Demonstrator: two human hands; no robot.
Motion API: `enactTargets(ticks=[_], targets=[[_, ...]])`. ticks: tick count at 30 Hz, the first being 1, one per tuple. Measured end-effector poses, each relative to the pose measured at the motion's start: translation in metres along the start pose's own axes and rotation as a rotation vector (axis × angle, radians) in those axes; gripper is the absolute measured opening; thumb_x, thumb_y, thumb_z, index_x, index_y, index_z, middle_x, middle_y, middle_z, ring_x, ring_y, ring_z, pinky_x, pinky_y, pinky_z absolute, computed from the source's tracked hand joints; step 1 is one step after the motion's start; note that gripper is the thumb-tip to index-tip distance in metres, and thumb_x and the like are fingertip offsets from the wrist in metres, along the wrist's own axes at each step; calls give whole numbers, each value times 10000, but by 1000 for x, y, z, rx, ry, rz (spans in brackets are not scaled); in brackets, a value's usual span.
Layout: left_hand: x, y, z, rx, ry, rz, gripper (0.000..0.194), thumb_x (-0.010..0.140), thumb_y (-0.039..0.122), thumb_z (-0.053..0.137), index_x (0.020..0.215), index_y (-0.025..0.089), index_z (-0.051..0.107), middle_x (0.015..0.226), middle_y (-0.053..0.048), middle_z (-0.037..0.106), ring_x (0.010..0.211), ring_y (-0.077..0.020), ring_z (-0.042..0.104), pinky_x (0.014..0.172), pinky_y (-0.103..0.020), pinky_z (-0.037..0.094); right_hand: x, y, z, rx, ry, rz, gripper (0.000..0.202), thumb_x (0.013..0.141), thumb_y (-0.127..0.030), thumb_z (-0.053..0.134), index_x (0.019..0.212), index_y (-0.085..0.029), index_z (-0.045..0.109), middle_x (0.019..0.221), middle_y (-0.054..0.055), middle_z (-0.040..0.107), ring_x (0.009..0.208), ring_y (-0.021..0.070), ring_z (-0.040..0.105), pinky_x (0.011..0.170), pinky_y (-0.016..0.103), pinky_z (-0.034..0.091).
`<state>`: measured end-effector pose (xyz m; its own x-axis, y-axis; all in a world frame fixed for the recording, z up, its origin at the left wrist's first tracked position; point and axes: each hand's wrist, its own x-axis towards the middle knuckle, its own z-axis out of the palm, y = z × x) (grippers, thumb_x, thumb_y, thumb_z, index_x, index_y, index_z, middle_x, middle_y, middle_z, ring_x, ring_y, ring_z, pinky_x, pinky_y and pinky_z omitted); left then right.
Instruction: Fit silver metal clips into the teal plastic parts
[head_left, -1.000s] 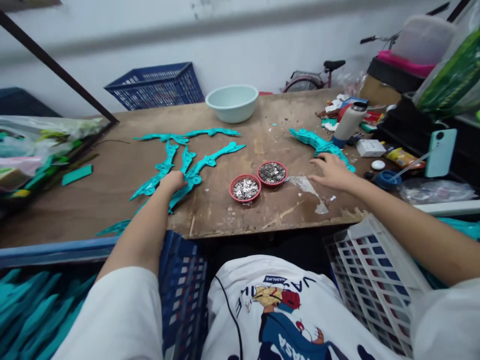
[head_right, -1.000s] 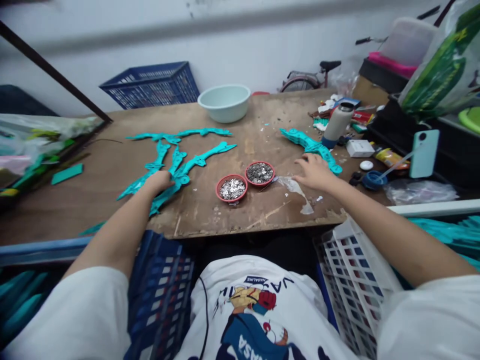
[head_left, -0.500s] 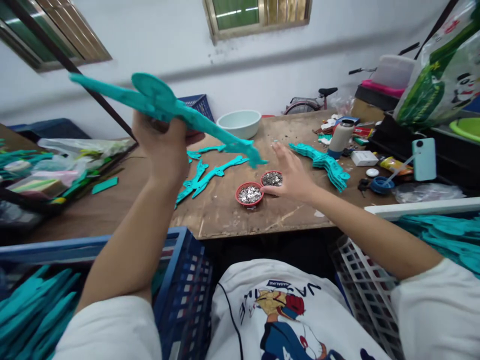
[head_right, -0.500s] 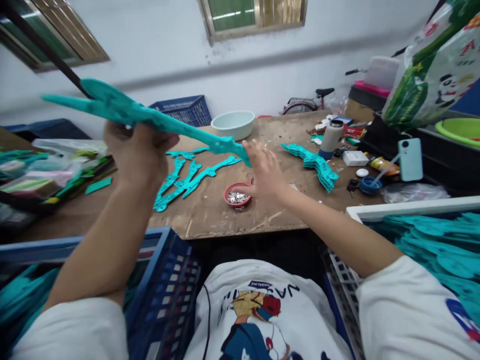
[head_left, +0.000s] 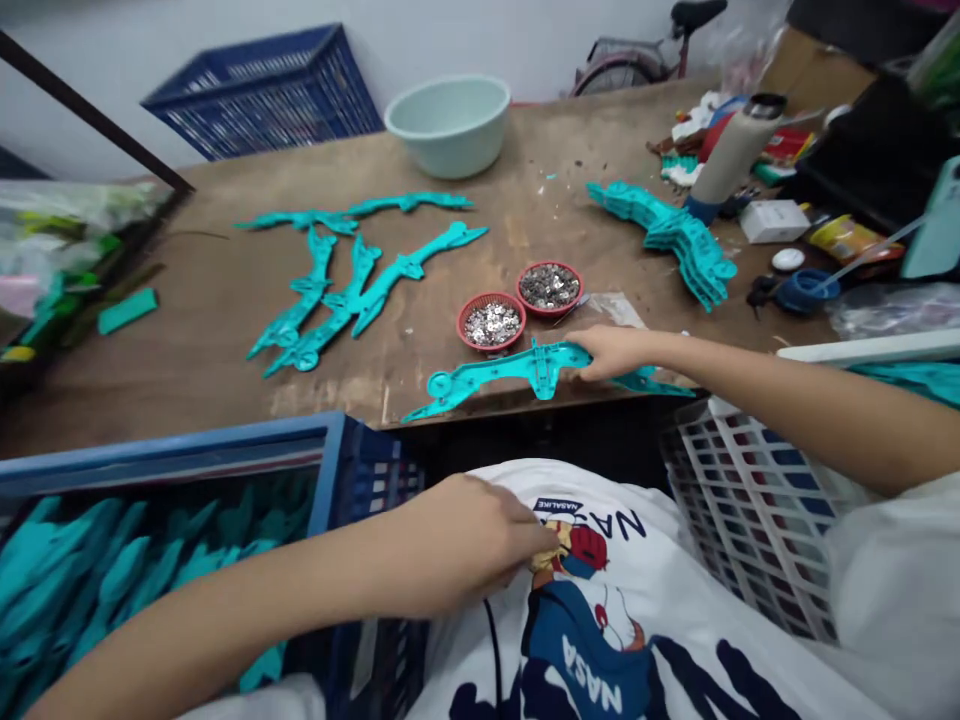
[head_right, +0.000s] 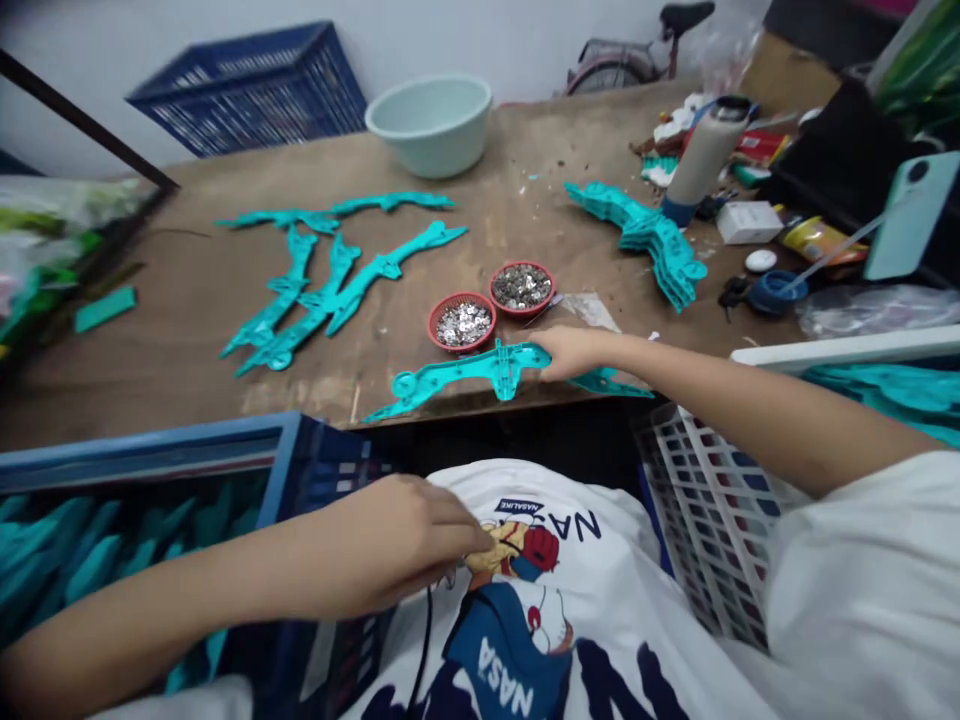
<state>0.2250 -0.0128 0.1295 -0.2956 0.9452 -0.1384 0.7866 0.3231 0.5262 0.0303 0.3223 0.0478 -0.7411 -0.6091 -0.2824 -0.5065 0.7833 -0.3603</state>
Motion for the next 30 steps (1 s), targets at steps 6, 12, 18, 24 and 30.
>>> enactTargets(ticks=[6,12,18,24,30], targets=[[74,-48,-35,524,214,330,365,1117,111,835,783,251,796,894,-83,846,914,-276,789,784,-472,551,41,40,-1,-115,71,-36,601,1096,-285,825,1682,-156,873,1589,239,883,1410,432,855,1222,495,676],[85,-132,-42,408,163,279,329,1065,65,837,796,250,791,934,-74,876,983,-275,804,789,-476,488,90,86,-40,-82,273,56,573,1205,-311,638,1665,-120,922,1563,279,882,1470,505,808,1339,661,608],[84,-147,-30,147,154,287,212,835,147,864,717,273,741,839,-86,834,871,-300,790,716,-503,448,121,105,-35,-60,170,-86,409,1152,-340,731,1414,-195,1010,1434,182,937,1323,425,839,1245,604,634],[89,-141,-12,98,187,240,359,1015,565,1046,901,275,868,995,-89,916,983,-342,855,831,-508,568,101,96,-53,-82,202,76,455,1207,-498,711,1491,-240,955,1381,188,918,1296,437,831,1251,630,686],[87,-149,10,193,45,-42,756,978,562,1134,1618,243,891,1868,-228,760,1736,-513,711,1285,-579,629,91,78,-79,-75,272,177,412,1208,-556,742,1450,-284,936,1286,136,950,1182,405,870,1150,579,733]])
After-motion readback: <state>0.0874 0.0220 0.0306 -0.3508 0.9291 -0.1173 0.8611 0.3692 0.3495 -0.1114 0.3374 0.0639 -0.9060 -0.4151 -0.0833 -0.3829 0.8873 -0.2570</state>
